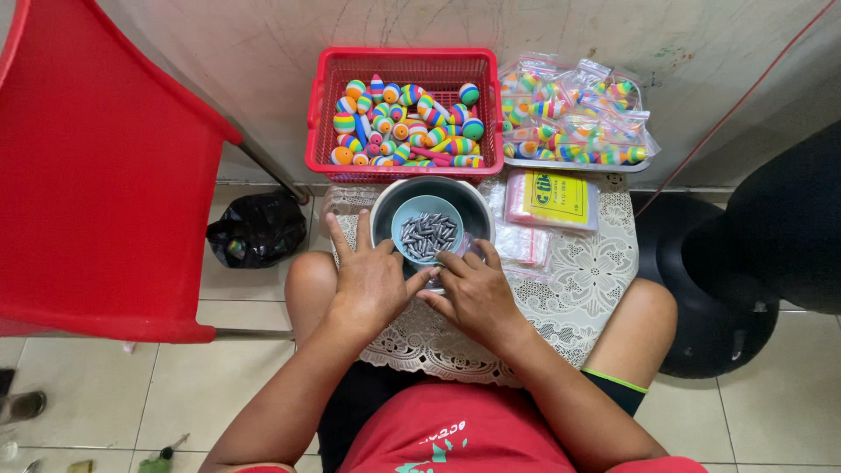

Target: The person picks up individual small colorful objects and places them into small plastic bags, then places the filled bags into a larger container.

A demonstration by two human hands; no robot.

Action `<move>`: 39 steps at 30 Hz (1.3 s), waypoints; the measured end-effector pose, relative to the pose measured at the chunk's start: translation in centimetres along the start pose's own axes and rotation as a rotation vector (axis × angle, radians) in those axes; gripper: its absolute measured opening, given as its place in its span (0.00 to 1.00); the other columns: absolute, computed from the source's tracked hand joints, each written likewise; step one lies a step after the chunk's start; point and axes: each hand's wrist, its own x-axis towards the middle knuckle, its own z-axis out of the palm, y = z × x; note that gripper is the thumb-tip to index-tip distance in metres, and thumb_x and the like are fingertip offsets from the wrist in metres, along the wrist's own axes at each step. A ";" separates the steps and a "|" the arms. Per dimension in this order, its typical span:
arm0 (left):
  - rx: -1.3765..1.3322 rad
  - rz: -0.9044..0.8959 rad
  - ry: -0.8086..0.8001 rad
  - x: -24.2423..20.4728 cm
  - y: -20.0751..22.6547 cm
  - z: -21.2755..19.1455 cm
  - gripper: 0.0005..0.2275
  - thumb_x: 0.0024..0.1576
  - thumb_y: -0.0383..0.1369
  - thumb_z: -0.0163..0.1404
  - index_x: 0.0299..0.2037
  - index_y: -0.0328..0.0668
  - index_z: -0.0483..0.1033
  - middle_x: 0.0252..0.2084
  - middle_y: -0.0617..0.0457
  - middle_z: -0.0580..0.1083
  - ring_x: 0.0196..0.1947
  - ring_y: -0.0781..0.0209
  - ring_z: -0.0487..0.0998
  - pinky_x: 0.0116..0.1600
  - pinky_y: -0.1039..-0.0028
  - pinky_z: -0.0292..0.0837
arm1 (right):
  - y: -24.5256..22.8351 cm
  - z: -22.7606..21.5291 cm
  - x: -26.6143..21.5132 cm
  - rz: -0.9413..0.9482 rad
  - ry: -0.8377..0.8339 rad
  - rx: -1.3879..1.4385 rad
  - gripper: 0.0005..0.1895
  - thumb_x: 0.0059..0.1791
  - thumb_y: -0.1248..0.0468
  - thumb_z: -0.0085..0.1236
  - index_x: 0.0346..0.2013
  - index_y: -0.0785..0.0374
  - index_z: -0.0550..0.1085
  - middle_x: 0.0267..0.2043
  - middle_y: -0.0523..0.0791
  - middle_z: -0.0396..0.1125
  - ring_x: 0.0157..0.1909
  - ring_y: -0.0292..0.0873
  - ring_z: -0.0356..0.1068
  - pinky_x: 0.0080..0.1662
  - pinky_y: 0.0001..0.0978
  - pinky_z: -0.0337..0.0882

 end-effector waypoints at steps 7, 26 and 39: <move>-0.055 -0.016 0.006 0.1 -0.1 0.1 0.32 0.59 0.61 0.39 0.40 0.38 0.83 0.47 0.45 0.79 0.72 0.32 0.56 0.67 0.22 0.19 | 0.0 -0.2 0.1 0.008 -0.001 0.023 0.27 0.54 0.39 0.48 0.32 0.59 0.77 0.47 0.45 0.73 0.37 0.45 0.71 0.63 0.52 0.59; -0.634 -0.039 -0.110 -2.7 -2.4 -4.7 0.11 0.56 0.44 0.57 0.42 0.50 0.85 0.46 0.57 0.83 0.68 0.37 0.66 0.69 0.22 0.19 | 0.0 -0.5 -0.1 0.064 -0.053 0.084 0.27 0.54 0.38 0.47 0.43 0.57 0.78 0.49 0.44 0.72 0.39 0.44 0.72 0.65 0.53 0.56; -1.696 -0.182 0.293 -0.5 -3.0 3.3 0.09 0.60 0.26 0.57 0.48 0.34 0.73 0.36 0.52 0.78 0.37 0.70 0.77 0.50 0.75 0.75 | 0.2 -1.2 0.5 0.106 0.024 0.234 0.21 0.52 0.43 0.56 0.47 0.55 0.77 0.49 0.44 0.72 0.43 0.44 0.75 0.63 0.49 0.61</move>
